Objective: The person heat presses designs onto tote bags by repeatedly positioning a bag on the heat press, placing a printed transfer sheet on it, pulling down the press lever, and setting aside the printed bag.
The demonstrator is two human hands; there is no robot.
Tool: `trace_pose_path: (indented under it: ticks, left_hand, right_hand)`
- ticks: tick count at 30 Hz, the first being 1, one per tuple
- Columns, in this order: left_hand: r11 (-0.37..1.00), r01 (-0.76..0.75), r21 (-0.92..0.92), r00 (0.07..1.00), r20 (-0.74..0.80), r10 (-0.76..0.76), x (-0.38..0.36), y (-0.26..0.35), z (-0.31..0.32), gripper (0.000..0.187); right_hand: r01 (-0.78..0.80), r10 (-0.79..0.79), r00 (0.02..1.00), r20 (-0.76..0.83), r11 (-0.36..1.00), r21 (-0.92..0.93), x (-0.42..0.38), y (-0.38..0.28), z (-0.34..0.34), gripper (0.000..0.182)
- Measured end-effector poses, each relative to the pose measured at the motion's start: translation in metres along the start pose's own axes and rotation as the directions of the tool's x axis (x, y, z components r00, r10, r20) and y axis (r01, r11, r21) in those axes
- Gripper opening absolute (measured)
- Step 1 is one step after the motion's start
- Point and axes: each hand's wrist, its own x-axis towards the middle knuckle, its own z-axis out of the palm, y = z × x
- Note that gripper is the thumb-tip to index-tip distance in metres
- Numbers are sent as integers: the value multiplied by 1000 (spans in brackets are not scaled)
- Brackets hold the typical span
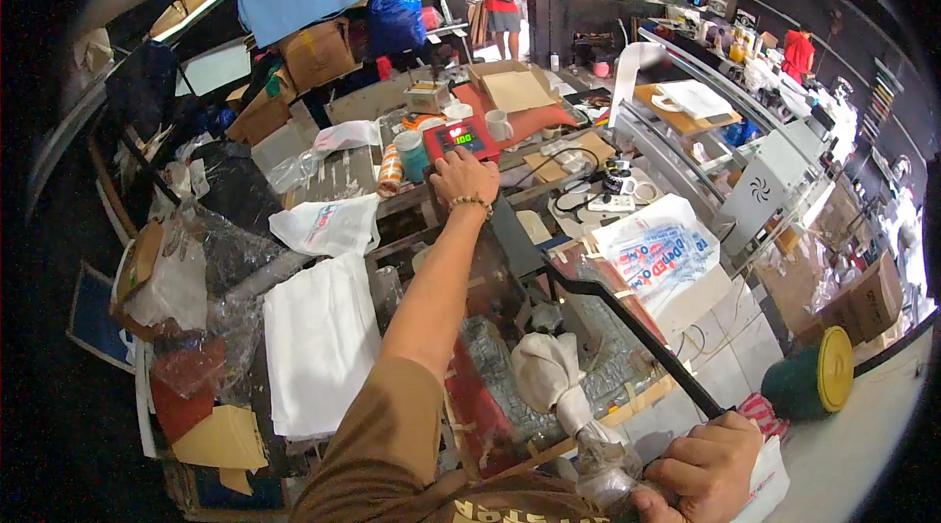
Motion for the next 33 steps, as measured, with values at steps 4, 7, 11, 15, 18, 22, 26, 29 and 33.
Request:
trace_pose_path:
  ticks: [4,7,11,15,18,22,26,29,33]
  left_hand:
    - [1000,9,26,1000,0,-9,1,0,0,57]
    - [999,30,18,1000,0,-30,0,1,-3,56]
    - [998,56,-27,998,-11,-56,0,1,-3,53]
    - [997,17,-75,997,-71,-22,-1,-5,7,53]
    - [995,14,-94,998,-67,-20,-2,-6,5,54]
    - [996,21,-81,1000,-13,-22,-2,-5,1,56]
    - [1000,1,-29,999,42,0,2,-3,-4,57]
    - [1000,14,-13,997,71,-13,0,-1,-7,56]
    - [999,32,-36,999,40,-30,-1,-1,-3,56]
  right_hand:
    - [11,-11,1000,16,1000,6,1,1,-2,22]
    - [23,-23,1000,20,1000,16,2,2,-2,21]
    - [28,-28,1000,13,1000,3,2,2,-2,21]
    - [16,-16,1000,-6,1000,1,-1,1,0,22]
    - [16,-16,1000,-5,1000,2,-2,2,1,23]
    - [17,-17,1000,14,1000,-8,-2,2,0,25]
    - [2,-2,1000,-8,1000,1,-1,0,2,25]
    - [16,-16,1000,-13,1000,-1,-1,1,1,24]
    - [41,-43,999,-30,996,-82,-11,18,17,31]
